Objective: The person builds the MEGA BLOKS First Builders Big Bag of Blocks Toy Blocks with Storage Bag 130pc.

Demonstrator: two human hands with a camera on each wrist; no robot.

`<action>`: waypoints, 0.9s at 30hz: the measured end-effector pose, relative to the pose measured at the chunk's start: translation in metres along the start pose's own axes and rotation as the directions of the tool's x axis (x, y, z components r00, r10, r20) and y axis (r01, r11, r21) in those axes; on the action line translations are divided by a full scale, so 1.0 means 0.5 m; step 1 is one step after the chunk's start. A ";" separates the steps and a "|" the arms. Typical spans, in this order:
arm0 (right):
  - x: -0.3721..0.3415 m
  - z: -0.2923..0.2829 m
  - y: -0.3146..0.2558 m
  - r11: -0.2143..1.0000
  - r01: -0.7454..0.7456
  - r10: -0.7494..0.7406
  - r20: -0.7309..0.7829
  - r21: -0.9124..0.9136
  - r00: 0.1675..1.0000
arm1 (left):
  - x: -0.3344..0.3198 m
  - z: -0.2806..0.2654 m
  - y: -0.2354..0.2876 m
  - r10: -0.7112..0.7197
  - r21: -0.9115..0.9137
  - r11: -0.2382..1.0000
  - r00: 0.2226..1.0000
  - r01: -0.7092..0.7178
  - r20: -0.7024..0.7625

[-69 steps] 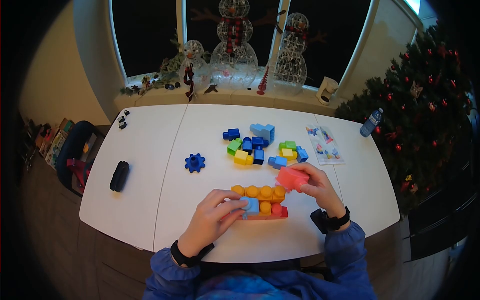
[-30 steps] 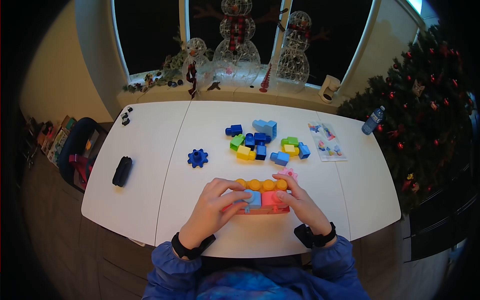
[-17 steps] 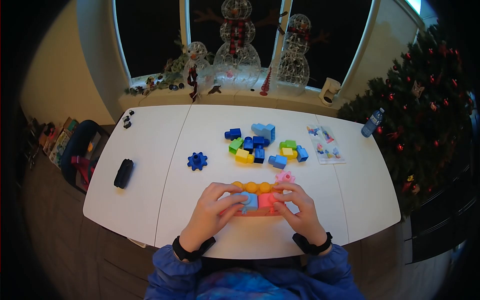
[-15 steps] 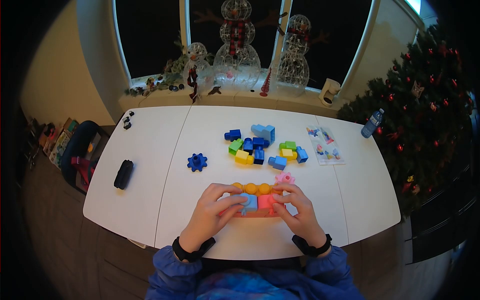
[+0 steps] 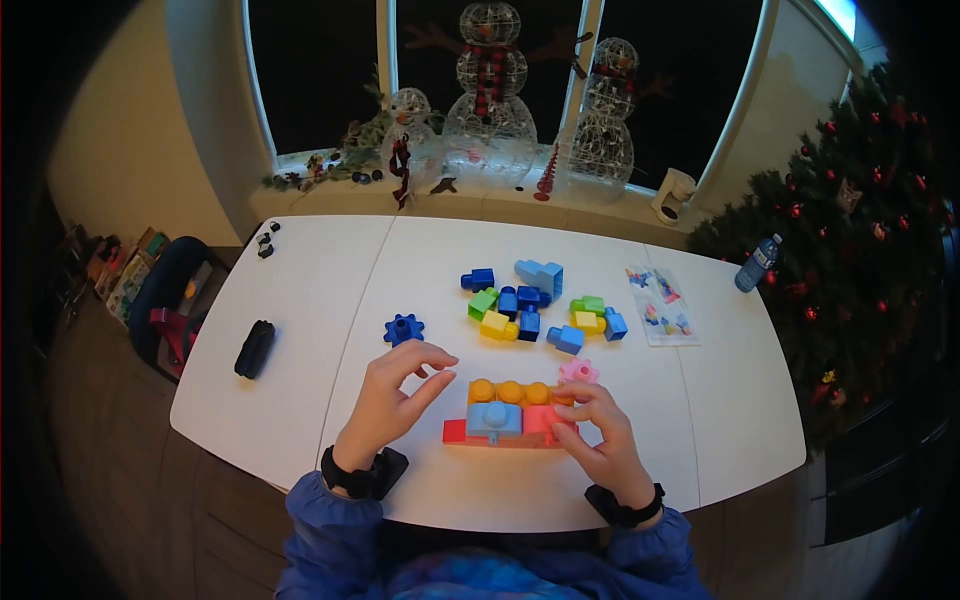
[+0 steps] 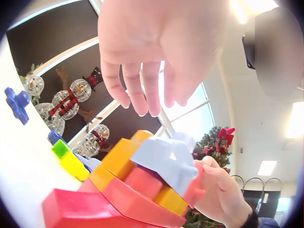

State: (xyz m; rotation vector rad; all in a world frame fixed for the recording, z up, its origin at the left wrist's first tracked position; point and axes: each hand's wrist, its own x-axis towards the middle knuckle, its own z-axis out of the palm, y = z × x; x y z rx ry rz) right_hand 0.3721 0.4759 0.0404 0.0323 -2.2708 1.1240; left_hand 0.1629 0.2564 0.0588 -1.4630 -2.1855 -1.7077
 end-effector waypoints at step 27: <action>0.001 0.001 0.002 1.000 0.016 -0.016 -0.012 0.007 1.000 | 0.251 0.135 -0.202 0.108 0.294 0.911 0.855 -0.289 0.508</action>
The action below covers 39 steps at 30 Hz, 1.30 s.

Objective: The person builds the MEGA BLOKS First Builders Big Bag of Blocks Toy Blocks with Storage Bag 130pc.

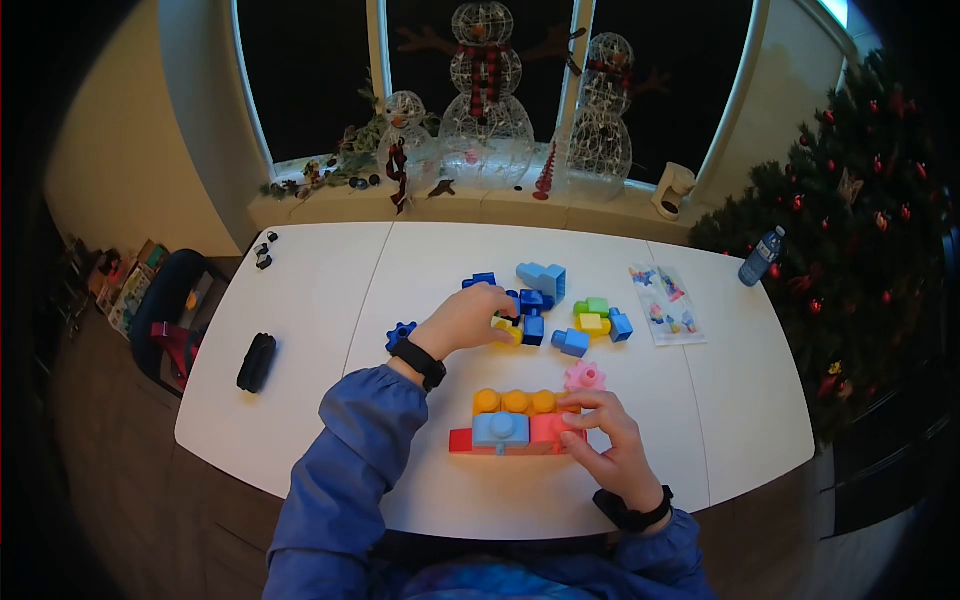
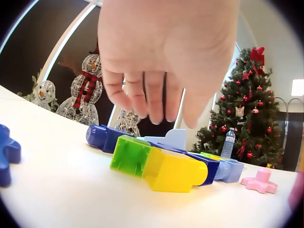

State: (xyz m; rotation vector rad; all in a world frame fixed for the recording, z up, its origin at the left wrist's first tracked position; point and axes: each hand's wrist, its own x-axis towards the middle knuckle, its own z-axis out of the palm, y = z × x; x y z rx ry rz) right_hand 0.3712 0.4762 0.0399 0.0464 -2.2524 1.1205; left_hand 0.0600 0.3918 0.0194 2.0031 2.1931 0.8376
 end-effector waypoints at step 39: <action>0.001 0.002 0.001 1.000 0.029 -0.029 -0.009 -0.011 1.000 | -0.248 -0.075 0.198 -0.198 -0.434 0.891 0.974 0.134 -0.106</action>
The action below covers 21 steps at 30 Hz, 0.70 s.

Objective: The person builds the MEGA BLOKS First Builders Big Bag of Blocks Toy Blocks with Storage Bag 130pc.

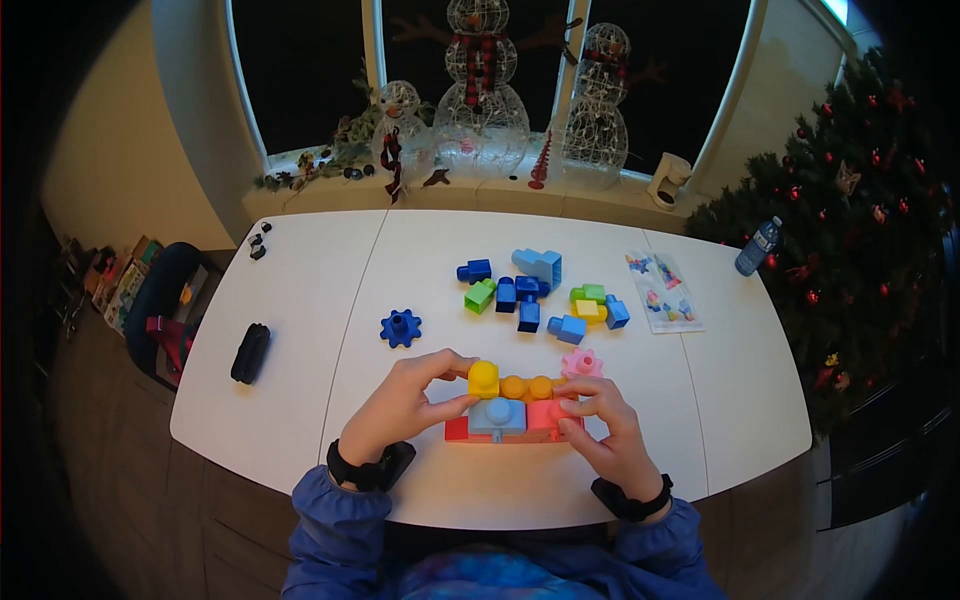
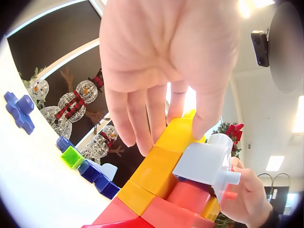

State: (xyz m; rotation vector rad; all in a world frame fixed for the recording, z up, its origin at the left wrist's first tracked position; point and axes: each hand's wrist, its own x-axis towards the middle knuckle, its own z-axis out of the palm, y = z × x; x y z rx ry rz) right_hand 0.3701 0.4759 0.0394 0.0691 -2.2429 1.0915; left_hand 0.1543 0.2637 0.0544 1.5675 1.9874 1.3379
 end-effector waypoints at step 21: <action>0.284 0.056 0.258 0.729 -0.132 0.373 0.228 -0.672 0.899 | -0.025 0.052 0.018 -0.133 -0.046 0.990 0.990 0.131 -0.047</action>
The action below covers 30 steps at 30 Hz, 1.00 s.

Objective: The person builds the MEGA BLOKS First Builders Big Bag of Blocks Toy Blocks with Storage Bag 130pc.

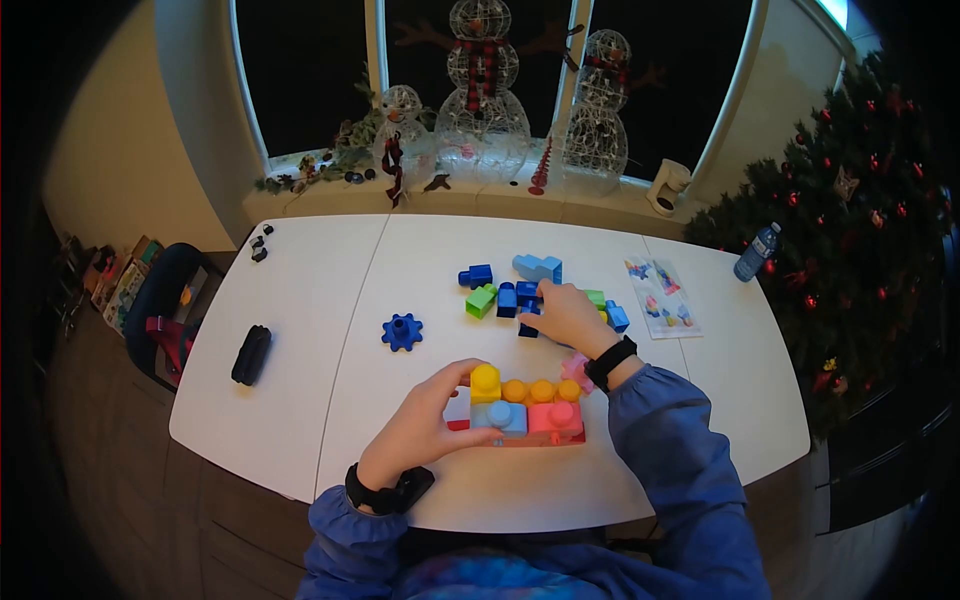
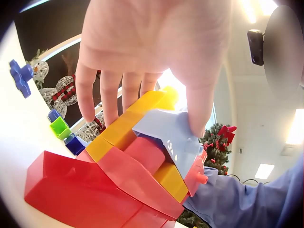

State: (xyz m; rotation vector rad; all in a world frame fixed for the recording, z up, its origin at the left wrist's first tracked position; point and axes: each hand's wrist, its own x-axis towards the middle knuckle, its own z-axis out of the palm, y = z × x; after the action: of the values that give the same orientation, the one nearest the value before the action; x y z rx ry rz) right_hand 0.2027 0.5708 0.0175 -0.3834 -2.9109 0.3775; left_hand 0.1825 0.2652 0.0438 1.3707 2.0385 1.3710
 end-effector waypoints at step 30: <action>-0.206 -0.168 -0.112 0.727 0.328 -0.419 0.011 0.603 0.908 | -0.002 -0.002 -0.004 -0.004 -0.006 1.000 1.000 0.004 0.009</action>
State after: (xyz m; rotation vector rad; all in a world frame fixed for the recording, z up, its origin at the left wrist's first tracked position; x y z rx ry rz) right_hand 0.3053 0.5088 0.0977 0.3448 -2.6971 1.2332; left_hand 0.1814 0.2636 0.0426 1.3674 2.0279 1.3658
